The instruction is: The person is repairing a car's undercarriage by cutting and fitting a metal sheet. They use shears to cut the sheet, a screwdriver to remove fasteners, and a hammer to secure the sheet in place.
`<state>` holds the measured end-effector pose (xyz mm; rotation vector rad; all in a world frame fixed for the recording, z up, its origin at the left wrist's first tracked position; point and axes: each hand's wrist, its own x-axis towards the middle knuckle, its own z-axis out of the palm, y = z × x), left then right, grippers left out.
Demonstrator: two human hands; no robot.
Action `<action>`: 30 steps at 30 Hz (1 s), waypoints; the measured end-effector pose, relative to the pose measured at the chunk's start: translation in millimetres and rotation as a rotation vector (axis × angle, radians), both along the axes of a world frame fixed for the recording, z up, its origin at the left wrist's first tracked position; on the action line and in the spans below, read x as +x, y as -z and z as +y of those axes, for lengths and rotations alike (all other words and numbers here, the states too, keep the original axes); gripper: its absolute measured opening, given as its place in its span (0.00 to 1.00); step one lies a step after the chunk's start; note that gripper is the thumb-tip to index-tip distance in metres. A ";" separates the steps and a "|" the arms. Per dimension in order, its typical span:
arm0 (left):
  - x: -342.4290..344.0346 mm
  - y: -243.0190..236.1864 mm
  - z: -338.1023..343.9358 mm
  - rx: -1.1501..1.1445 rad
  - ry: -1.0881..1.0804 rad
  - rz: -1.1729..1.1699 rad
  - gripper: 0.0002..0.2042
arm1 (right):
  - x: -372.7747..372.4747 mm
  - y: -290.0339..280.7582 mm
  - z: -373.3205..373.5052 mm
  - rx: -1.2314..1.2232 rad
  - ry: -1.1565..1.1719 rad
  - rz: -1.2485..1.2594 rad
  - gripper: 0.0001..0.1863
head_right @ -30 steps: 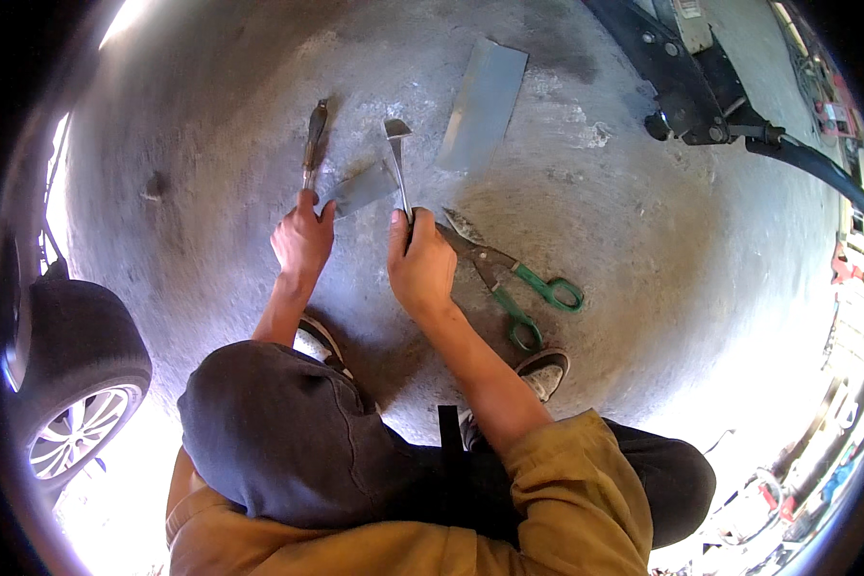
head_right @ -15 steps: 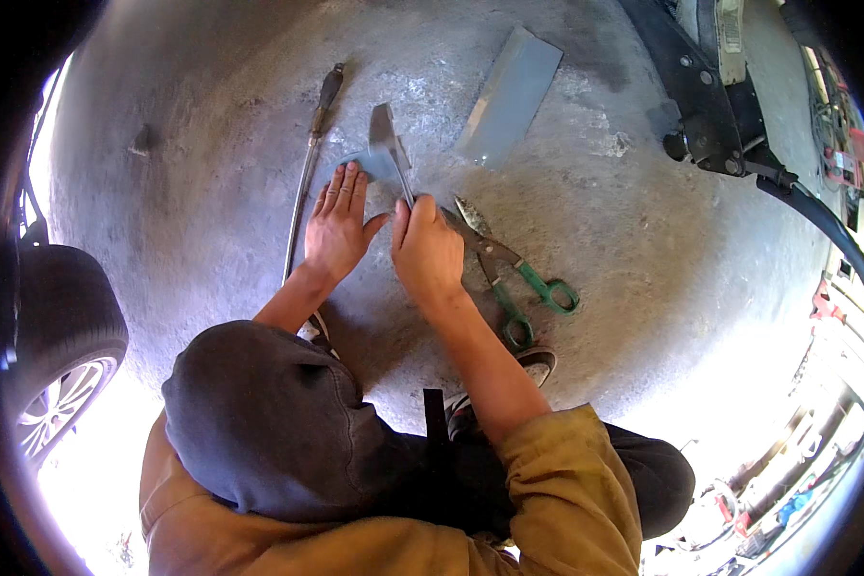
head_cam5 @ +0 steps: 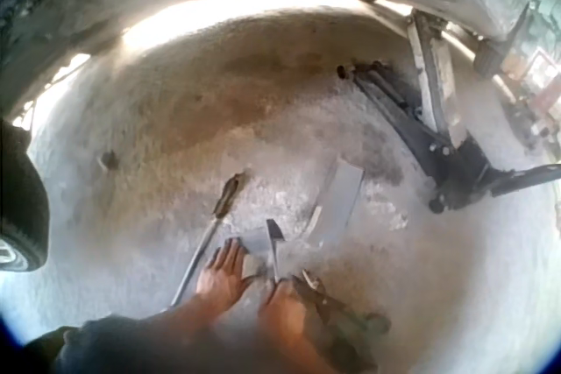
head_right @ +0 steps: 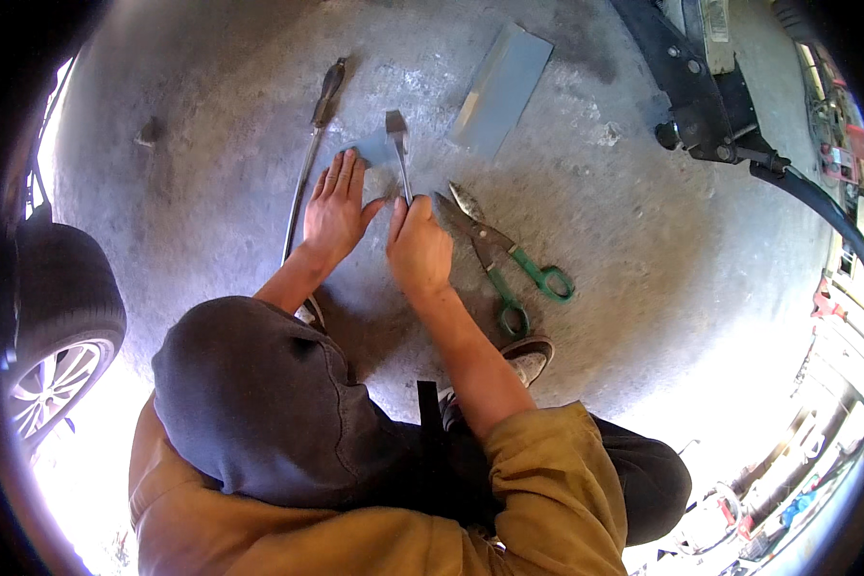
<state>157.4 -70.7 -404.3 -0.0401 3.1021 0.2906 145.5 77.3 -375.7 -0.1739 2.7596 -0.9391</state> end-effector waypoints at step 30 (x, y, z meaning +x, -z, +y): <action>-37.9 -4.1 -24.9 0.095 -0.044 0.058 0.23 | -17.7 -20.6 1.9 -0.129 0.158 -0.048 0.18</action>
